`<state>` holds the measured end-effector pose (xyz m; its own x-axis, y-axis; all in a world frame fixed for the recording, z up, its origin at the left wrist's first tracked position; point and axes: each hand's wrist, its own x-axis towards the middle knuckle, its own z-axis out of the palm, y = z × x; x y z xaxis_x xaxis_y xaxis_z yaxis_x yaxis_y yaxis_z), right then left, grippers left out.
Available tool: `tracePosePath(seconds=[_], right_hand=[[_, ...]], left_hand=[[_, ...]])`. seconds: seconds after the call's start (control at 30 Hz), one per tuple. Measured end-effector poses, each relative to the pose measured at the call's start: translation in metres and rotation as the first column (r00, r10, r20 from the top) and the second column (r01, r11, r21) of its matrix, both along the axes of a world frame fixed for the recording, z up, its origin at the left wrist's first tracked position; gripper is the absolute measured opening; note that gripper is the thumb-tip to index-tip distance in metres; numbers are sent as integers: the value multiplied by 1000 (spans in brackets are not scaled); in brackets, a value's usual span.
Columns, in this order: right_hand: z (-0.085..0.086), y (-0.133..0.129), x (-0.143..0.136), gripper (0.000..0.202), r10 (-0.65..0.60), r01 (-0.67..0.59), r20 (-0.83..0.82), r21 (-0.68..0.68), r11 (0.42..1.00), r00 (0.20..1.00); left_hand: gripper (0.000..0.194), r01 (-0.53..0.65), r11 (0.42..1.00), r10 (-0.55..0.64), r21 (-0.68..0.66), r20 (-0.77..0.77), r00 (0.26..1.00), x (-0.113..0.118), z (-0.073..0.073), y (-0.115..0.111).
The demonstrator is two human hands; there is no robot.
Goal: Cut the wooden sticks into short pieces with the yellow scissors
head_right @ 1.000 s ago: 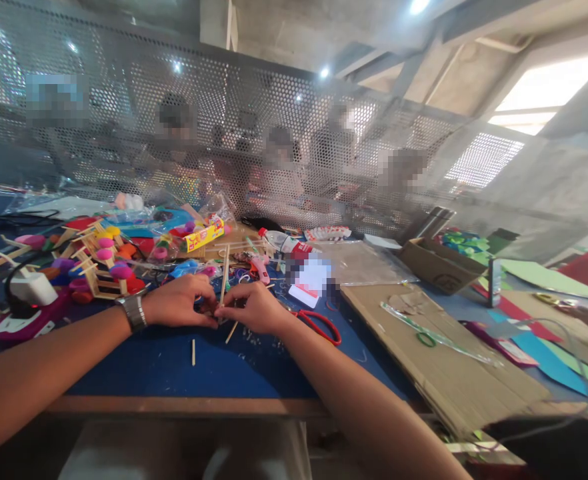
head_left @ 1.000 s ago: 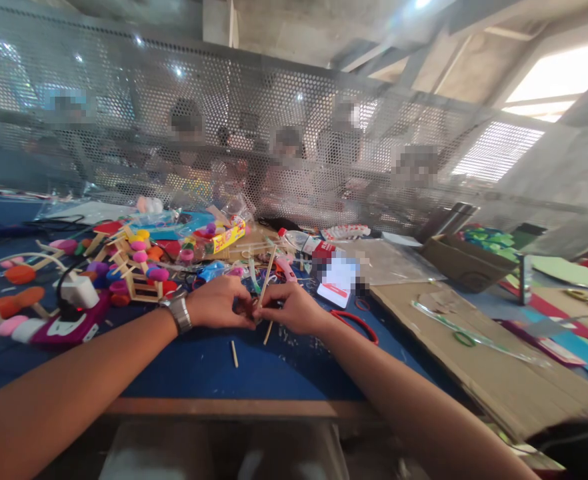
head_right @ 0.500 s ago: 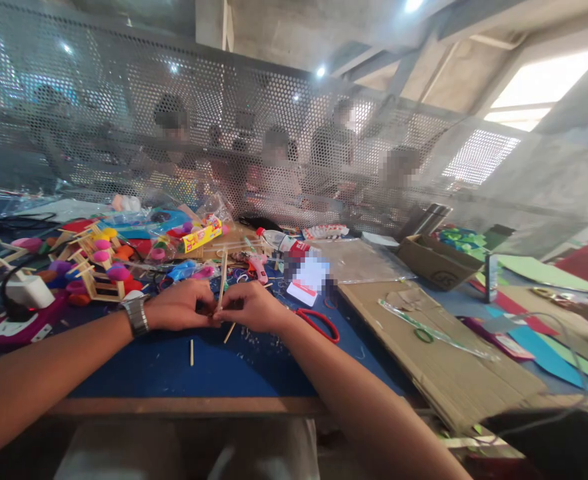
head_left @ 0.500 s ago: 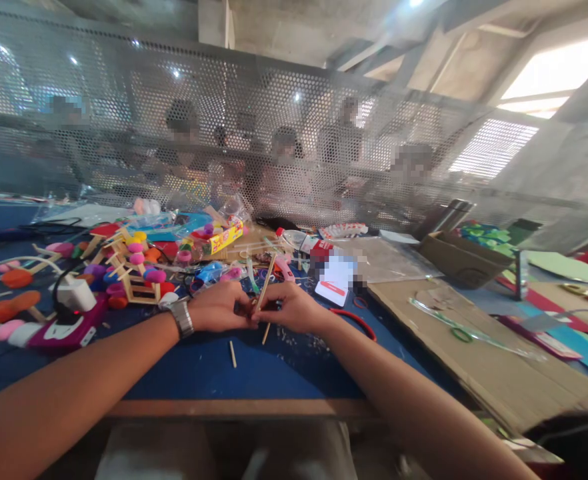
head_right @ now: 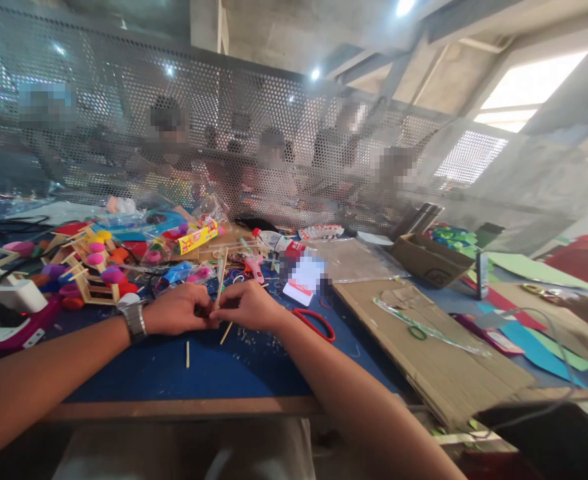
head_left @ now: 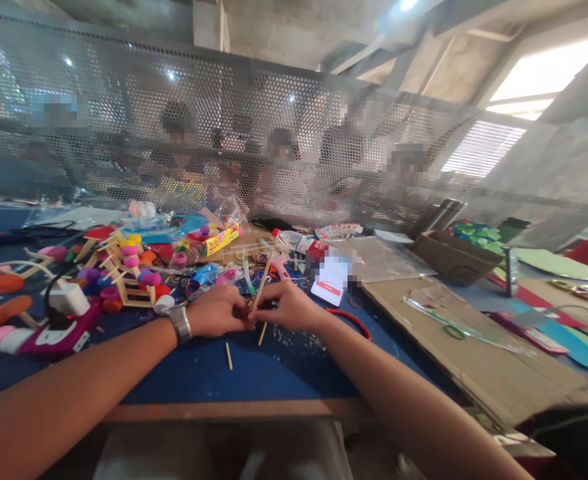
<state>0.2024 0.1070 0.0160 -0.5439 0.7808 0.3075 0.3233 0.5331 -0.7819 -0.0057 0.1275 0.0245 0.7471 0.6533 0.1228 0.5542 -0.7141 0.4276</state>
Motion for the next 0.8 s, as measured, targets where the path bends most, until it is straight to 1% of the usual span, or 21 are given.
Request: tracePosePath(seconds=[0.27, 0.4, 0.5, 0.63, 0.7, 0.8], right_hand=[[2, -1, -2, 30, -40, 41, -65, 13, 999, 997], [4, -1, -3, 26, -48, 49, -86, 11, 999, 995], [6, 0, -1, 24, -81, 82, -118, -1, 997, 990], [7, 0, 0, 28, -148, 148, -154, -16, 989, 977], [7, 0, 0, 31, -183, 183, -170, -15, 983, 968], [7, 0, -1, 33, -223, 229, -184, 8, 973, 957]], left_hand=[[29, -30, 999, 32, 37, -55, 998, 2, 2, -3], [28, -37, 999, 39, 40, -38, 999, 2, 5, -6], [27, -29, 999, 28, 25, 33, 999, 3, 6, -6], [26, -1, 1000, 7, -31, 207, 978, 3, 6, -7], [26, -18, 995, 43, -101, 258, 965, 4, 6, -7], [27, -53, 981, 106, -186, 285, 953, 5, 4, -6]])
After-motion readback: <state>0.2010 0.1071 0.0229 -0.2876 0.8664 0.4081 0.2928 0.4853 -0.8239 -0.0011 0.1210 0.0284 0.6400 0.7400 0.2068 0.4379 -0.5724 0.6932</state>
